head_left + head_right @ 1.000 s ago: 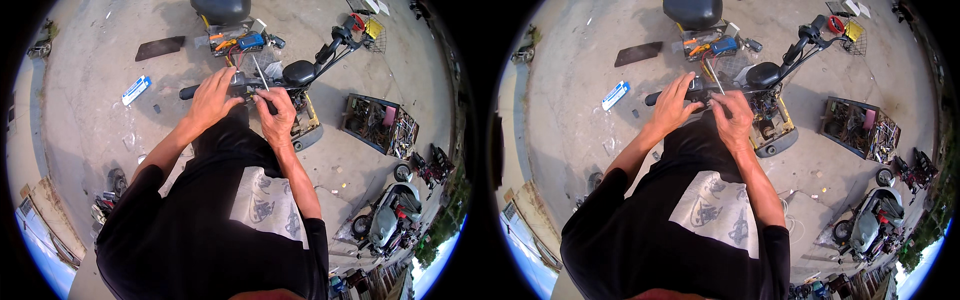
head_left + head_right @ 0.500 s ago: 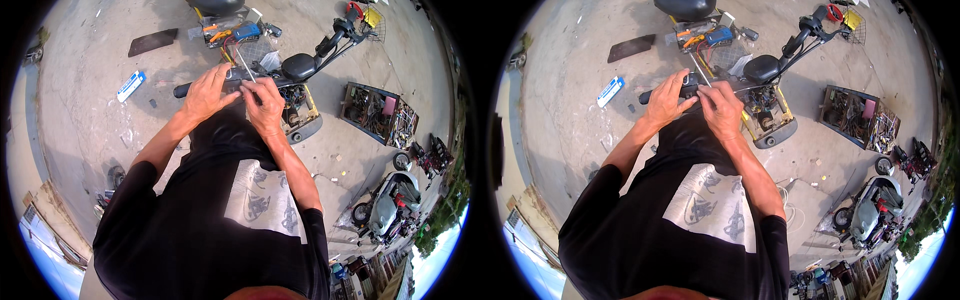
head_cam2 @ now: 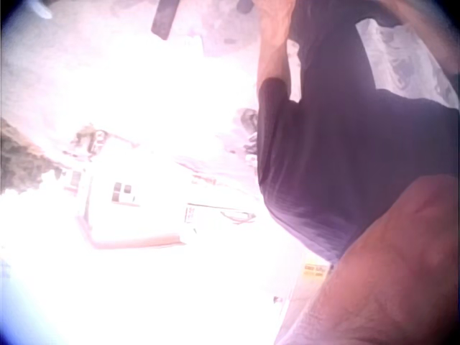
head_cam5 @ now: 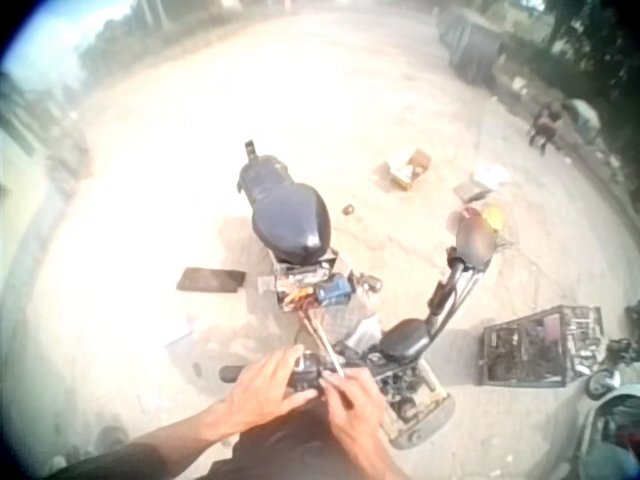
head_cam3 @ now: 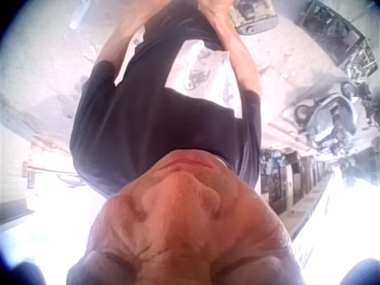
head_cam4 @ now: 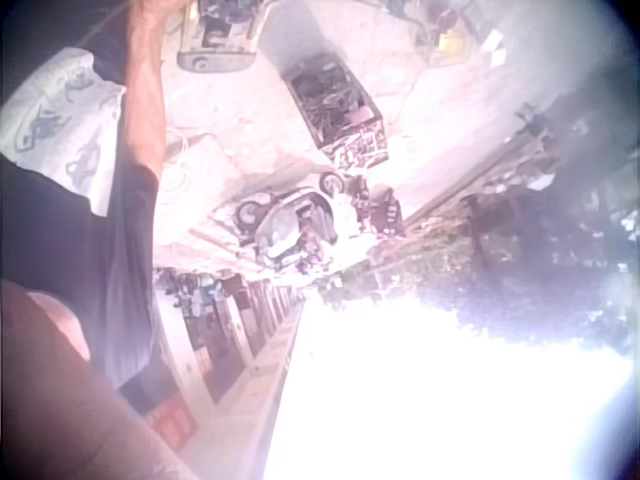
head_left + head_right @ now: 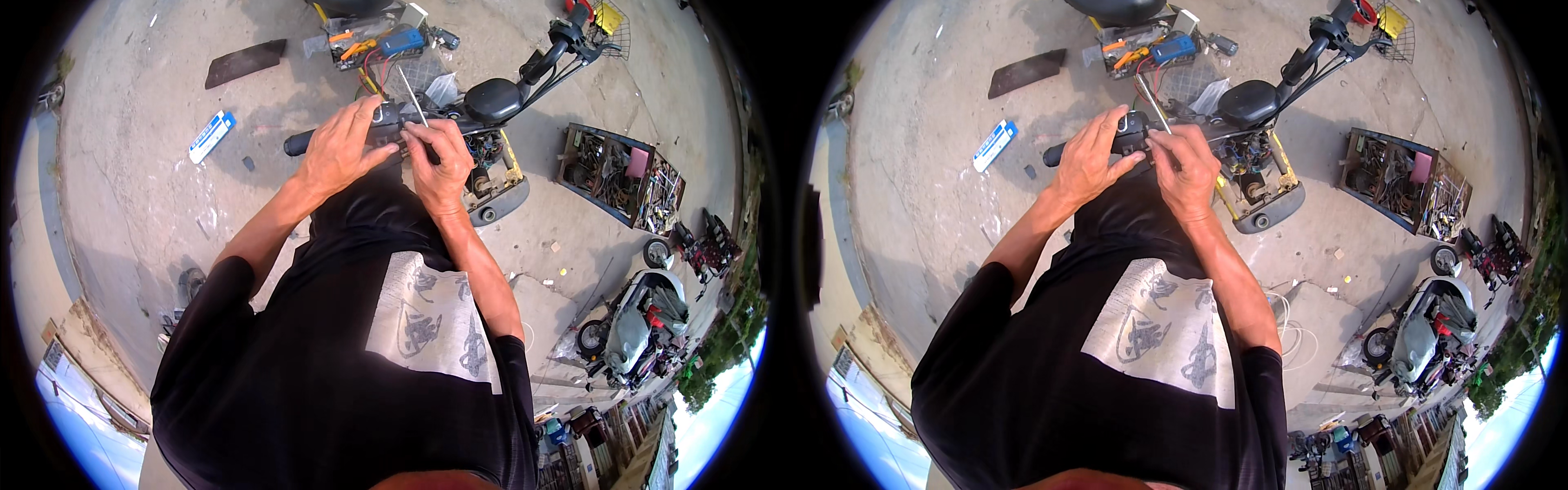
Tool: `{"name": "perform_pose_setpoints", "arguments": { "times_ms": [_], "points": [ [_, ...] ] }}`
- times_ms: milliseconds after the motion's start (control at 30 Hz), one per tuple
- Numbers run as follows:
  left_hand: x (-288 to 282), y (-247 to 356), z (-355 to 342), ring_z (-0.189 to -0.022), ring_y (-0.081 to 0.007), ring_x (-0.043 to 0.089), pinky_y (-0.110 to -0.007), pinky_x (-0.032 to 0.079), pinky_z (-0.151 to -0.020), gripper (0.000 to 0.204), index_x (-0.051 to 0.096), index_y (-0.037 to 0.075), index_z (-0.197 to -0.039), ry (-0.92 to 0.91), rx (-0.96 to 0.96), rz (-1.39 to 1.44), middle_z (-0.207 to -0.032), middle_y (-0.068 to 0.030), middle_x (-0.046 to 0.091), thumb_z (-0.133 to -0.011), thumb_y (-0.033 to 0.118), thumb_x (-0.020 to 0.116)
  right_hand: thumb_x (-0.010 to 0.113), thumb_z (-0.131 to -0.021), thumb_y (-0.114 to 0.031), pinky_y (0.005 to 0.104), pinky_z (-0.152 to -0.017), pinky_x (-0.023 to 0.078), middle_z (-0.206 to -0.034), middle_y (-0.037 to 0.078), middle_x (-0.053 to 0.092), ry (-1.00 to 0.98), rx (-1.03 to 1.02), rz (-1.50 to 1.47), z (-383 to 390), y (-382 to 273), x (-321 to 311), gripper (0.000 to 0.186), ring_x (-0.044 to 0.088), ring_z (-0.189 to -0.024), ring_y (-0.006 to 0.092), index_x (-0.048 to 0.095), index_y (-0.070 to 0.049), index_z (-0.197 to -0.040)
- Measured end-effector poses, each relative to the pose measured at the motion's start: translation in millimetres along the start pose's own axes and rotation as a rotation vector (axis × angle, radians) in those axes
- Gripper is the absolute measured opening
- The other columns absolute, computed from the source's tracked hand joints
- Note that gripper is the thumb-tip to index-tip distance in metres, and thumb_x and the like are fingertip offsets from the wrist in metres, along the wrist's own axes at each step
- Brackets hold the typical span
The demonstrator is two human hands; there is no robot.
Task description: The person works on the handlebar of a yellow electric scooter, adjusting wires and tightening screws on the brake lever assembly using a screwdriver. The person manipulates the brake lever and throttle housing while seated on the scooter.
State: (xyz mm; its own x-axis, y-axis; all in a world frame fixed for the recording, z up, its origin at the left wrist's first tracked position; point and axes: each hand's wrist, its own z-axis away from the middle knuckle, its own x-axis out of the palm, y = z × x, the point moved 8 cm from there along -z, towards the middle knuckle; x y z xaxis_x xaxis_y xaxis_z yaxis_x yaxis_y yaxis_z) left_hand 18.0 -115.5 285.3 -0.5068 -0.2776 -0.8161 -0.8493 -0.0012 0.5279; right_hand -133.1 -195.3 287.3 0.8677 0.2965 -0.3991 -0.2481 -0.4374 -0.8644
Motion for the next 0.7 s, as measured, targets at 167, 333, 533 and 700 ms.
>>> {"name": "perform_pose_setpoints", "arguments": {
  "times_ms": [167, 333, 533, 700],
  "points": [
    [-0.1, 0.1, 0.0, -0.111, -0.0403, 0.069, -0.045, 0.059, -0.091, 0.080, 0.051, -0.002, -0.143, 0.015, 0.003, 0.018, -0.129, -0.0225, 0.065, -0.082, 0.033, 0.088, 0.085, -0.082, 0.001, 0.0333, -0.060, 0.054, -0.096, 0.008, 0.072, -0.027, -0.014, 0.019, 2.8, 1.2, 3.5, 0.022, 0.070, -0.072, 0.0222, 0.079, -0.008, -0.101],
    [-1.9, -0.3, -0.4, -0.110, -0.0403, 0.069, -0.044, 0.059, -0.090, 0.080, 0.051, -0.001, -0.143, 0.018, 0.009, 0.023, -0.129, -0.0222, 0.065, -0.082, 0.033, 0.088, 0.085, -0.081, 0.001, 0.0341, -0.060, 0.055, -0.095, 0.008, 0.072, -0.024, -0.065, 0.040, 1.1, -0.1, 4.9, 0.022, 0.070, -0.071, 0.0232, 0.078, -0.008, -0.101],
    [-2.7, -0.4, -1.1, -0.113, -0.0403, 0.068, -0.045, 0.058, -0.093, 0.080, 0.051, -0.002, -0.144, 0.019, 0.019, 0.035, -0.130, -0.0228, 0.065, -0.082, 0.033, 0.088, 0.085, -0.080, 0.001, 0.0336, -0.061, 0.055, -0.094, 0.009, 0.072, -0.015, -0.048, 0.034, 1.2, 0.1, 4.3, 0.022, 0.070, -0.072, 0.0235, 0.079, -0.008, -0.100],
    [-2.8, -1.3, -0.3, -0.113, -0.0405, 0.068, -0.045, 0.058, -0.094, 0.080, 0.051, -0.002, -0.144, 0.015, 0.009, 0.043, -0.130, -0.0229, 0.065, -0.082, 0.033, 0.088, 0.085, -0.081, 0.002, 0.0337, -0.063, 0.055, -0.095, 0.009, 0.073, -0.005, -0.023, -0.006, 2.3, 1.8, 3.5, 0.021, 0.071, -0.075, 0.0234, 0.080, -0.007, -0.099]
  ]
}}
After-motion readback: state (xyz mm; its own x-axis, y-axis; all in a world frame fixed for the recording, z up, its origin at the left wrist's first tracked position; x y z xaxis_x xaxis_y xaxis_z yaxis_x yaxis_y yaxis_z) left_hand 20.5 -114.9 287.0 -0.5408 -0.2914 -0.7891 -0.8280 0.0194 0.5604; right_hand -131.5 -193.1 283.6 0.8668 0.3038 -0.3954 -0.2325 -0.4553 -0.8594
